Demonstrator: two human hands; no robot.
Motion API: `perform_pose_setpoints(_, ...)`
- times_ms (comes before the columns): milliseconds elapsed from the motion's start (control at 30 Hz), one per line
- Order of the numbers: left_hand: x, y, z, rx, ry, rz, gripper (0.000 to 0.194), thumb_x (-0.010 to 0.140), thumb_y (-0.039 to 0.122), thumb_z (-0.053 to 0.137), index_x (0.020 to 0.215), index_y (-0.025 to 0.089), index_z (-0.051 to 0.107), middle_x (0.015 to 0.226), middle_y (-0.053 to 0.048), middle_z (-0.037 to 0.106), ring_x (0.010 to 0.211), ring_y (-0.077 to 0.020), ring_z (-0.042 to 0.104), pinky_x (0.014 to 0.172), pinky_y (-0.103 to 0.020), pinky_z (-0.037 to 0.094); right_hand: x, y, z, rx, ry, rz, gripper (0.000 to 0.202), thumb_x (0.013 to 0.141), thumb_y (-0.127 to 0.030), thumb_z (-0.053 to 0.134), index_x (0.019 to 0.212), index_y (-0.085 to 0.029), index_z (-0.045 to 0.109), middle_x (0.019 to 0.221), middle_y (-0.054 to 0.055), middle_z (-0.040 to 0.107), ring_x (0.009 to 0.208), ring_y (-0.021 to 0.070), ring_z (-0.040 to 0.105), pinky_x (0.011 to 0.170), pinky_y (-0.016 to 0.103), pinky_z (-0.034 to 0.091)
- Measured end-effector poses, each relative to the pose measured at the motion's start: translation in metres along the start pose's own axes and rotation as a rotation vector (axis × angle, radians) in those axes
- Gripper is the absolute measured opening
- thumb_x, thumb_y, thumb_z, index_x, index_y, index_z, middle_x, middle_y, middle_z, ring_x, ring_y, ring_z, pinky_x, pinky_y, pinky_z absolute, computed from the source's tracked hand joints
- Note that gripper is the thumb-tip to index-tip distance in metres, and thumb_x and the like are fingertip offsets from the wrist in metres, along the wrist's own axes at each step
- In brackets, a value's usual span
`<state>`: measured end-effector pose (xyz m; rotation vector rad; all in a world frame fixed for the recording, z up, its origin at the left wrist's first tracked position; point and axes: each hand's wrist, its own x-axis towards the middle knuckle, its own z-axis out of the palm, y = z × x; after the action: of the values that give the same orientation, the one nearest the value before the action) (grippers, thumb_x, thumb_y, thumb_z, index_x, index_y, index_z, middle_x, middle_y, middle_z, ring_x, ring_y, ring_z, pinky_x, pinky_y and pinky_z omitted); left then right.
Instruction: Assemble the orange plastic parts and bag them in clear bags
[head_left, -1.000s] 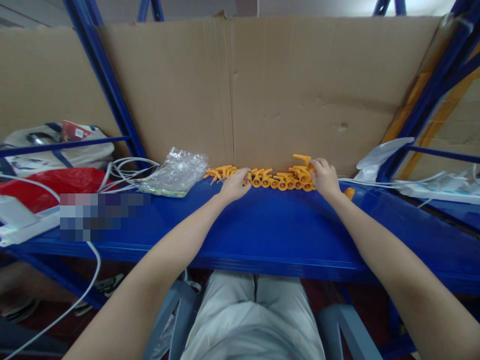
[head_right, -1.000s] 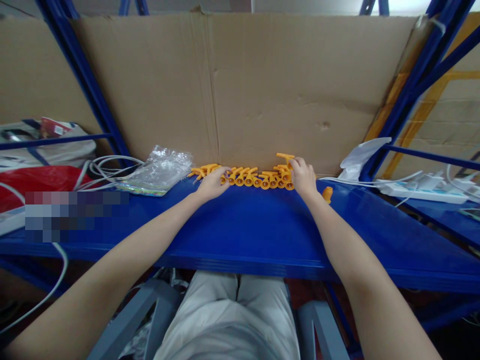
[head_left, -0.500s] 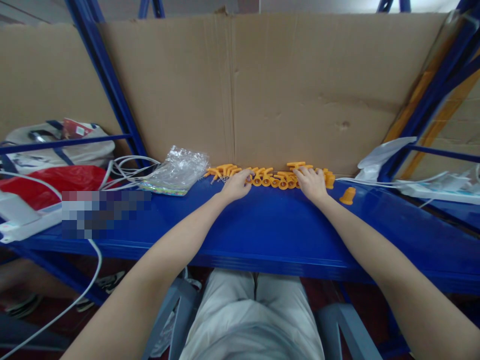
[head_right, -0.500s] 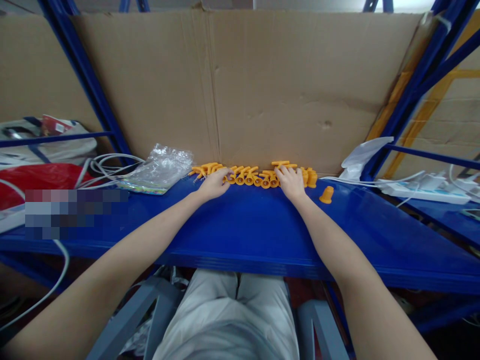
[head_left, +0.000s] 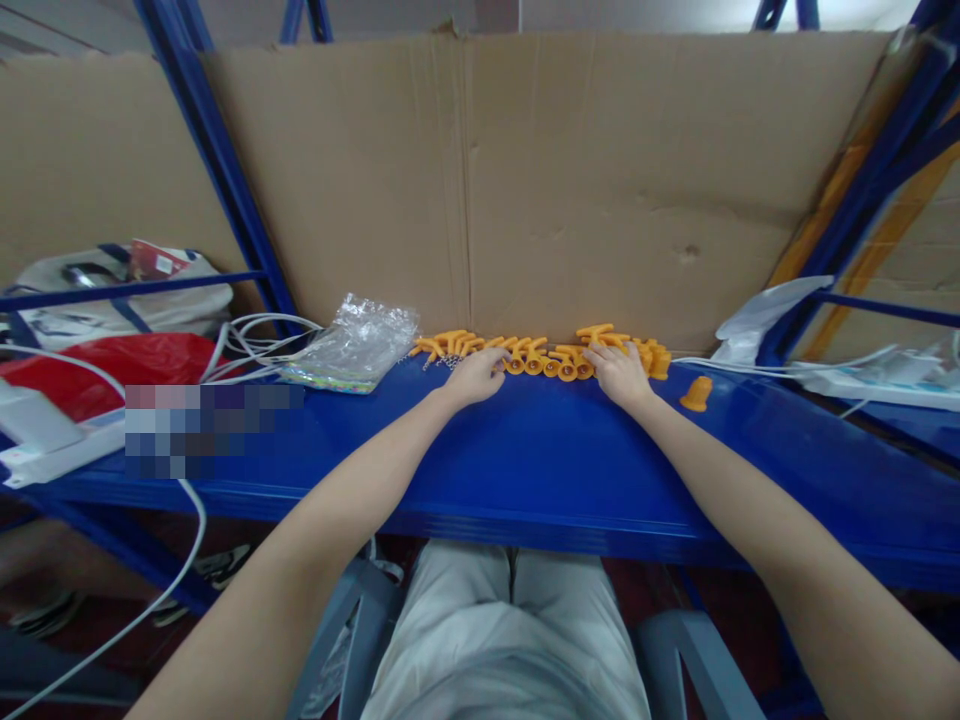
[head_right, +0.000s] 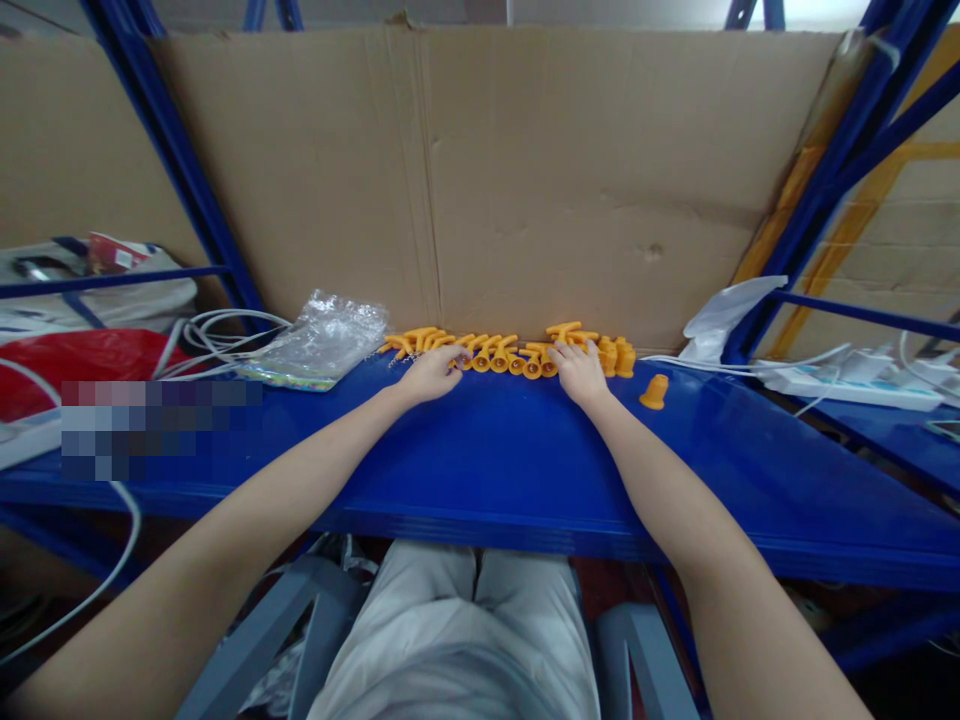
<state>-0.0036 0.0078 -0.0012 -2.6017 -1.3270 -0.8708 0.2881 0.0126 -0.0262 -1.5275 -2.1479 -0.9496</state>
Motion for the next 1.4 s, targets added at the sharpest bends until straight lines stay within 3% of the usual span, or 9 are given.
perform_pose_setpoints(267, 0.001, -0.012, 0.006, 0.061, -0.119, -0.004, 0.028, 0.077, 0.012, 0.052, 0.096, 0.018, 0.072, 0.101, -0.008, 0.072, 0.095, -0.0243, 0.067, 0.088, -0.036, 0.053, 0.0, -0.008, -0.007, 0.059, -0.028, 0.065, 0.049, 0.09, -0.013, 0.035, 0.13, -0.015, 0.063, 0.134, 0.018, 0.06, 0.119, 0.0315, 0.057, 0.105, 0.06, 0.026)
perform_pose_setpoints(367, 0.001, -0.021, 0.007, 0.124, -0.128, -0.019, 0.033, 0.076, 0.014, 0.055, 0.105, 0.017, 0.07, 0.112, -0.011, 0.068, 0.109, -0.0265, 0.063, 0.099, -0.039, 0.048, 0.0, -0.008, -0.007, 0.092, -0.004, 0.092, 0.05, 0.088, -0.012, 0.035, 0.131, -0.012, 0.061, 0.133, 0.019, 0.061, 0.12, 0.0313, 0.057, 0.105, 0.06, 0.026)
perform_pose_setpoints(467, -0.001, -0.031, 0.008, 0.161, -0.12, -0.135, 0.042, 0.079, 0.019, 0.057, 0.12, 0.016, 0.062, 0.129, -0.015, 0.06, 0.124, -0.0297, 0.054, 0.107, -0.044, 0.042, -0.001, -0.008, -0.006, 0.101, 0.003, 0.125, 0.052, 0.086, -0.012, 0.034, 0.132, -0.007, 0.058, 0.132, 0.021, 0.061, 0.124, 0.0307, 0.054, 0.107, 0.058, 0.024)
perform_pose_setpoints(600, -0.003, -0.04, 0.007, 0.149, -0.185, -0.291, 0.048, 0.086, 0.025, 0.053, 0.134, 0.022, 0.051, 0.146, -0.014, 0.048, 0.134, -0.0323, 0.045, 0.108, -0.052, 0.039, -0.002, -0.01, -0.006, 0.098, 0.009, 0.146, 0.051, 0.086, -0.014, 0.036, 0.131, -0.005, 0.057, 0.13, 0.022, 0.062, 0.126, 0.0313, 0.052, 0.108, 0.057, 0.022)
perform_pose_setpoints(700, -0.003, -0.043, 0.007, 0.131, -0.226, -0.311, 0.049, 0.09, 0.026, 0.048, 0.138, 0.023, 0.046, 0.151, -0.013, 0.043, 0.135, -0.0336, 0.044, 0.106, -0.056, 0.039, -0.001, -0.011, -0.007, 0.094, 0.02, 0.15, 0.048, 0.087, -0.014, 0.036, 0.13, -0.006, 0.057, 0.13, 0.022, 0.062, 0.124, 0.0319, 0.053, 0.107, 0.057, 0.021)
perform_pose_setpoints(967, -0.001, -0.045, 0.013, 0.108, -0.174, -0.235, 0.048, 0.086, 0.019, 0.05, 0.133, 0.022, 0.049, 0.148, -0.013, 0.047, 0.135, -0.0288, 0.046, 0.109, -0.049, 0.04, 0.001, -0.004, -0.015, 0.058, -0.044, 0.185, 0.039, 0.088, -0.007, 0.034, 0.108, -0.01, 0.067, 0.105, 0.019, 0.072, 0.103, 0.0291, 0.062, 0.102, 0.052, 0.026)
perform_pose_setpoints(1400, 0.003, -0.051, 0.018, 0.092, -0.099, -0.195, 0.049, 0.079, 0.007, 0.047, 0.126, 0.016, 0.054, 0.135, -0.014, 0.058, 0.128, -0.0246, 0.054, 0.109, -0.038, 0.042, 0.003, 0.001, -0.009, 0.087, -0.067, 0.206, 0.052, 0.084, -0.005, 0.038, 0.124, -0.02, 0.067, 0.119, 0.016, 0.07, 0.118, 0.0322, 0.058, 0.102, 0.063, 0.026)
